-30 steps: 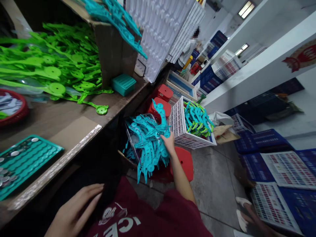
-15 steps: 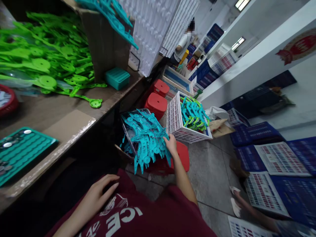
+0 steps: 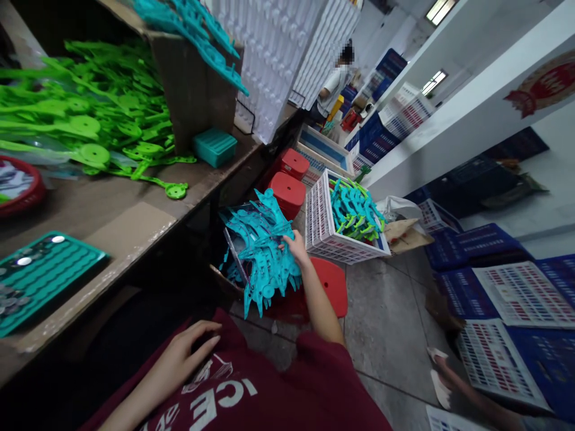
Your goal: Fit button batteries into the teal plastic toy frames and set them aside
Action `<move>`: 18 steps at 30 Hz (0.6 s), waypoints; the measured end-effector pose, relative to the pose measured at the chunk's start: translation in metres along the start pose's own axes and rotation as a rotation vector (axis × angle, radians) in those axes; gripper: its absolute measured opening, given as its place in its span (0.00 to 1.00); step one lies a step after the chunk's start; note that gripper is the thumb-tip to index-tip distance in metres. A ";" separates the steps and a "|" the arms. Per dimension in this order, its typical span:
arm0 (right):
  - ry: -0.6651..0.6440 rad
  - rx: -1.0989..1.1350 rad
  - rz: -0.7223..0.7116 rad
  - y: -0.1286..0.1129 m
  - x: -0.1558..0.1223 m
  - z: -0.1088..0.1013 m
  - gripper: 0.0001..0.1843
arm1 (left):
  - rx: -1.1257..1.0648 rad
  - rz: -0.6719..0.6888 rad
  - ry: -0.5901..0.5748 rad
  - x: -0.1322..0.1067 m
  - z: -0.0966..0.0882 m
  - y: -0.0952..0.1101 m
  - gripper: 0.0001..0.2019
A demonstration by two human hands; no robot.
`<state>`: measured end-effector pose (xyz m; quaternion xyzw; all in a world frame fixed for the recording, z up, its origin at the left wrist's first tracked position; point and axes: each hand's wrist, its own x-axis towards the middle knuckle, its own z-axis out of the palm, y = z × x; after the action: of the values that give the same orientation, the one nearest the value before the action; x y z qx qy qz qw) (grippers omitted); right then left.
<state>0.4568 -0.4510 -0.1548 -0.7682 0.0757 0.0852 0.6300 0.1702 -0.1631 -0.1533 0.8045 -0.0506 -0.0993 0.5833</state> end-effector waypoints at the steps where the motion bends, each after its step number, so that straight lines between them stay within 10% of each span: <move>1: -0.028 0.019 0.019 -0.005 0.001 -0.002 0.19 | -0.004 -0.007 0.007 0.000 -0.001 0.001 0.12; 10: -0.247 0.173 0.041 -0.065 -0.044 -0.015 0.24 | -0.179 -0.046 0.118 0.009 -0.018 0.012 0.13; 18: -0.680 0.257 0.080 -0.098 -0.138 0.076 0.24 | -0.542 -0.027 0.314 0.052 -0.064 0.088 0.21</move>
<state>0.3413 -0.3565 -0.0443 -0.6070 -0.0982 0.3501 0.7066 0.2378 -0.1420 -0.0559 0.6259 0.0789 0.0085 0.7759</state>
